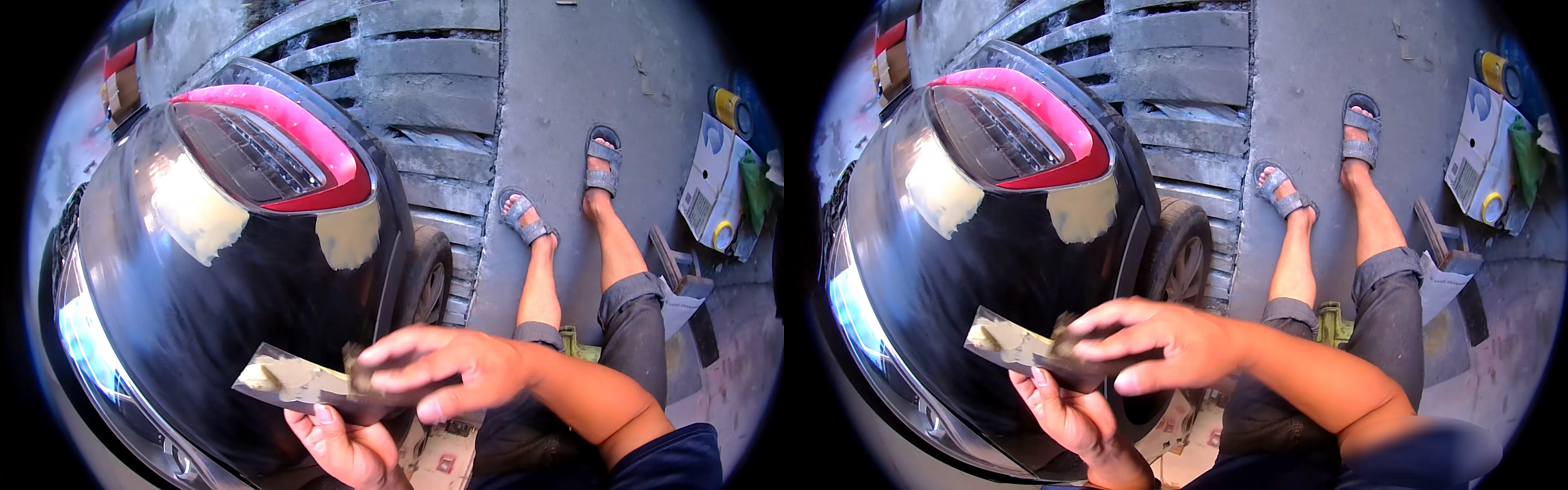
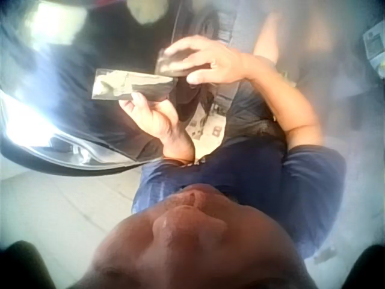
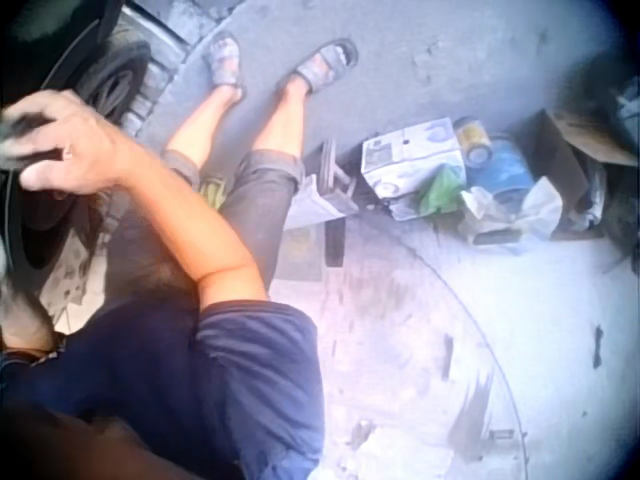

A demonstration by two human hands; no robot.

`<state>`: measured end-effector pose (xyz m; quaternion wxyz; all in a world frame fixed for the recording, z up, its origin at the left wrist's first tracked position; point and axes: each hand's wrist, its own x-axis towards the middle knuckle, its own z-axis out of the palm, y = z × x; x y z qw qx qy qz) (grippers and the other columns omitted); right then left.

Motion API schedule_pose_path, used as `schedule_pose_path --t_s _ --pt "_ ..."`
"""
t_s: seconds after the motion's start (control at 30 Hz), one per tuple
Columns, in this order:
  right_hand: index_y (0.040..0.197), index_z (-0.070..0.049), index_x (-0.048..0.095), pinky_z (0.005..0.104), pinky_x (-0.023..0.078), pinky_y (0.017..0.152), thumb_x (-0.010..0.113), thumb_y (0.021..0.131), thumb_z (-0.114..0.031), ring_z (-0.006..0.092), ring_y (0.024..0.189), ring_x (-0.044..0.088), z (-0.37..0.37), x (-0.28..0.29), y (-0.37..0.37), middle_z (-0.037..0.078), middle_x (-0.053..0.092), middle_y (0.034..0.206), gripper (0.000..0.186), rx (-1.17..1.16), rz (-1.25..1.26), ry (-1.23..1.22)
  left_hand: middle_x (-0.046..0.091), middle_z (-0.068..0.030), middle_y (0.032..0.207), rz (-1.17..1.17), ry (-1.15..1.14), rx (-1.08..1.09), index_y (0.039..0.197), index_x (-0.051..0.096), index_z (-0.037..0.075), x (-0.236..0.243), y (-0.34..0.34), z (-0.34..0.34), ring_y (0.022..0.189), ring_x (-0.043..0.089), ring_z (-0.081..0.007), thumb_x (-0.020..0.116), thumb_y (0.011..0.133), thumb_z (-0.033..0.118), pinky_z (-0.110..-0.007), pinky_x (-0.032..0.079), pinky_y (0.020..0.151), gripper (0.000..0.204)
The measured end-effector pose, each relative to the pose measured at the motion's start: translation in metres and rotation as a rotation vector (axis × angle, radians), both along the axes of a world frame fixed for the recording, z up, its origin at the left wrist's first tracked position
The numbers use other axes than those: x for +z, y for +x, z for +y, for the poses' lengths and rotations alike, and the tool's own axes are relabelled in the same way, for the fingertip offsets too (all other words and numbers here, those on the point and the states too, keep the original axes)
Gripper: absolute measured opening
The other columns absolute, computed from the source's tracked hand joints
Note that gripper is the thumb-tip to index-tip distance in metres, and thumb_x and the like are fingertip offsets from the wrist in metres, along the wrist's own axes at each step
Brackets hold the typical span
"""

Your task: The person applies a beige filler paste to a black car bumper using a metal spreader. They repeatedly scoop filler from the spreader and smooth it onto the surface, working across different sections of the bumper.

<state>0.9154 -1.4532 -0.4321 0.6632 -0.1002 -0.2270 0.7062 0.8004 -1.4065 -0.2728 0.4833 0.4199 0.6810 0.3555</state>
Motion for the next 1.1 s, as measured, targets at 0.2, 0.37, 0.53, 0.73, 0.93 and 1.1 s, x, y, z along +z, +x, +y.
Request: schedule_pose_path --t_s 0.2,0.37,0.53,0.73,0.93,1.1 --pt "0.134 -0.008 0.050 0.0474 0.036 0.103 0.056 0.089 -0.021 0.0391 0.122 0.042 0.021 -0.061 -0.035 0.016 0.041 0.139 0.047 -0.162 -0.868 -0.346 0.056 -0.0108 0.125 -0.031 0.038 -0.031 0.130 0.045 0.005 0.007 0.006 -0.007 0.111 0.056 -0.0209 0.050 0.097 0.006 -0.038 0.045 0.101 0.034" --pt "0.140 -0.007 0.040 0.0489 0.034 0.104 0.051 0.092 -0.022 0.0414 0.124 0.038 0.086 -0.054 -0.044 0.018 0.035 0.140 0.051 -0.066 -0.963 -0.418 0.056 -0.0111 0.127 -0.020 0.075 0.012 0.133 0.043 0.005 0.009 -0.005 -0.015 0.113 0.056 -0.0208 0.050 0.096 0.005 -0.038 0.044 0.102 0.037" --pt "0.139 -0.011 0.041 0.0535 0.040 0.092 0.054 0.091 -0.020 0.0375 0.121 0.039 0.054 -0.019 -0.073 0.014 0.035 0.139 0.050 -0.050 -0.926 -0.387 0.056 -0.0119 0.127 -0.016 0.095 0.007 0.134 0.041 0.005 0.011 -0.013 -0.016 0.113 0.056 -0.0214 0.050 0.097 0.006 -0.038 0.044 0.102 0.039" --pt "0.139 -0.013 0.044 0.0503 0.036 0.104 0.057 0.088 -0.022 0.0399 0.128 0.036 0.005 -0.030 -0.080 0.014 0.034 0.143 0.053 0.145 -0.854 -0.322 0.056 -0.0116 0.126 0.009 0.088 0.003 0.134 0.041 0.005 0.012 -0.004 -0.017 0.112 0.056 -0.0214 0.050 0.097 0.007 -0.038 0.044 0.102 0.039" --pt "0.144 -0.006 0.038 0.0388 0.033 0.109 0.049 0.093 -0.034 0.0332 0.134 0.037 0.069 -0.080 -0.032 0.019 0.034 0.144 0.059 0.315 -0.468 -0.869 0.056 -0.0115 0.125 -0.011 0.062 -0.014 0.134 0.041 0.005 0.010 -0.004 -0.018 0.112 0.056 -0.0216 0.050 0.096 0.006 -0.040 0.045 0.102 0.039" --pt "0.140 -0.006 0.044 0.0430 0.034 0.108 0.050 0.091 -0.034 0.0396 0.124 0.044 0.092 -0.041 -0.065 0.021 0.040 0.136 0.057 0.196 -0.572 -0.822 0.056 -0.0123 0.126 -0.005 0.100 -0.004 0.133 0.041 0.004 0.013 -0.006 -0.025 0.113 0.057 -0.0219 0.050 0.096 0.005 -0.040 0.045 0.102 0.038"
